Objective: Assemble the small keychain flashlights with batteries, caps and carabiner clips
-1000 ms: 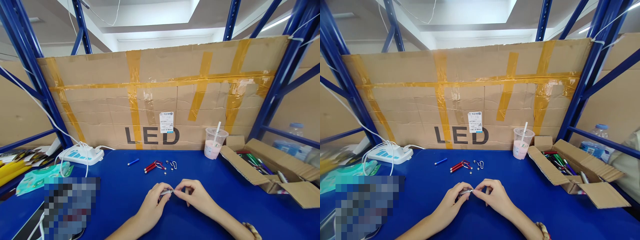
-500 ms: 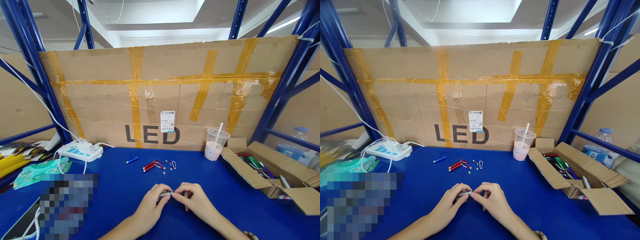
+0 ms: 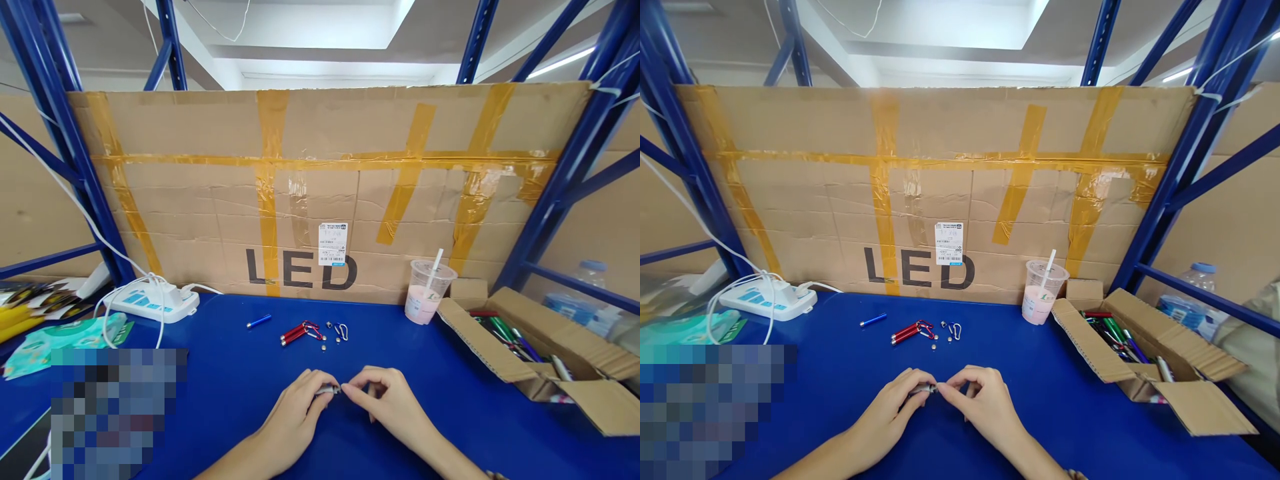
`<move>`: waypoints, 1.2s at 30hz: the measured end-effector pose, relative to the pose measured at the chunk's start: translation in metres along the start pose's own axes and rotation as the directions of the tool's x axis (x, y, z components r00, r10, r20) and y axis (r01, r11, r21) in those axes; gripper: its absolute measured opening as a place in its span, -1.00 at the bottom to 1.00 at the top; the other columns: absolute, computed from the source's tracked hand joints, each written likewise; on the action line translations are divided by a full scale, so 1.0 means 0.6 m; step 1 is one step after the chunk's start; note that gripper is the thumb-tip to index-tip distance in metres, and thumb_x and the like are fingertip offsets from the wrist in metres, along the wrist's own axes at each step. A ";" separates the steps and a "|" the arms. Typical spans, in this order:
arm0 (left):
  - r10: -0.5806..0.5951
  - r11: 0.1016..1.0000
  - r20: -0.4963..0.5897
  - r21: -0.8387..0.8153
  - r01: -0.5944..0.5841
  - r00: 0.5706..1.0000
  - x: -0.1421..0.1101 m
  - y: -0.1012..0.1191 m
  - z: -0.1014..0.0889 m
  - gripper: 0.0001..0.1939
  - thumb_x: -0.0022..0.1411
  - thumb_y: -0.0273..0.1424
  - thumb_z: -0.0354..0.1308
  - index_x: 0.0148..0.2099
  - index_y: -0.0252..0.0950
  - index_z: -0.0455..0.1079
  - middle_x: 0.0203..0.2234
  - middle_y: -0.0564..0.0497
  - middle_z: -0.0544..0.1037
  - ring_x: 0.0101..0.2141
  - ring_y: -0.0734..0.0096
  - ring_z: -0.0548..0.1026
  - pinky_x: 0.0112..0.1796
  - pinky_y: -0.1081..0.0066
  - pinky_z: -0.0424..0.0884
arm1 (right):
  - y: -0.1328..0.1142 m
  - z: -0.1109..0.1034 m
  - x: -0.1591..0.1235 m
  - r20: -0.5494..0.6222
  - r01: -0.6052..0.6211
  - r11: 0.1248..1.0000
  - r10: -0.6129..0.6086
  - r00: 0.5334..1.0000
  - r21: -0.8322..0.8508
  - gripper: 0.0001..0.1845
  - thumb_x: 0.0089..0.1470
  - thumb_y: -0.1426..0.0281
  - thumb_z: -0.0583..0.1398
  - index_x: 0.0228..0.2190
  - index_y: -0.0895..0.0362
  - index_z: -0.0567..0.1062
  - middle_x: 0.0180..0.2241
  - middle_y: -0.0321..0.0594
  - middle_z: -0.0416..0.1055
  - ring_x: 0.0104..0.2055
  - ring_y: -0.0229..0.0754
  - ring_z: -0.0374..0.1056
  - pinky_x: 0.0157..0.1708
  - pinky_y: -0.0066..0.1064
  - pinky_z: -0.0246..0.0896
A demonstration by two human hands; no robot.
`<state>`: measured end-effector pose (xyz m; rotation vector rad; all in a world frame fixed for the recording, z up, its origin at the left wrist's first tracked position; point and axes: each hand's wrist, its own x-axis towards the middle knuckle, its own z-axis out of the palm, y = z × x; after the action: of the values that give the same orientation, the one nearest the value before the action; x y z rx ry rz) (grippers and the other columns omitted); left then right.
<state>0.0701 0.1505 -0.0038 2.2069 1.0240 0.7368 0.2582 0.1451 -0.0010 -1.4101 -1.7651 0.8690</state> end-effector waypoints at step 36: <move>0.000 0.998 -0.023 -0.055 -0.001 1.000 -0.003 0.011 0.001 -0.82 0.27 -0.37 -0.11 -0.15 -0.20 0.30 -0.26 0.08 0.45 -0.22 0.48 0.38 0.00 0.39 0.17 | 0.008 0.015 0.000 0.010 -0.024 0.991 0.023 1.000 0.129 -0.54 -0.18 0.04 0.21 -0.49 0.22 0.48 -0.73 -0.31 0.26 -0.73 -0.37 0.16 -0.66 -0.55 0.02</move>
<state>0.0726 0.1455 0.0001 2.1562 1.0028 0.7831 0.2530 0.1451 -0.0100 -1.3469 -1.6701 0.9848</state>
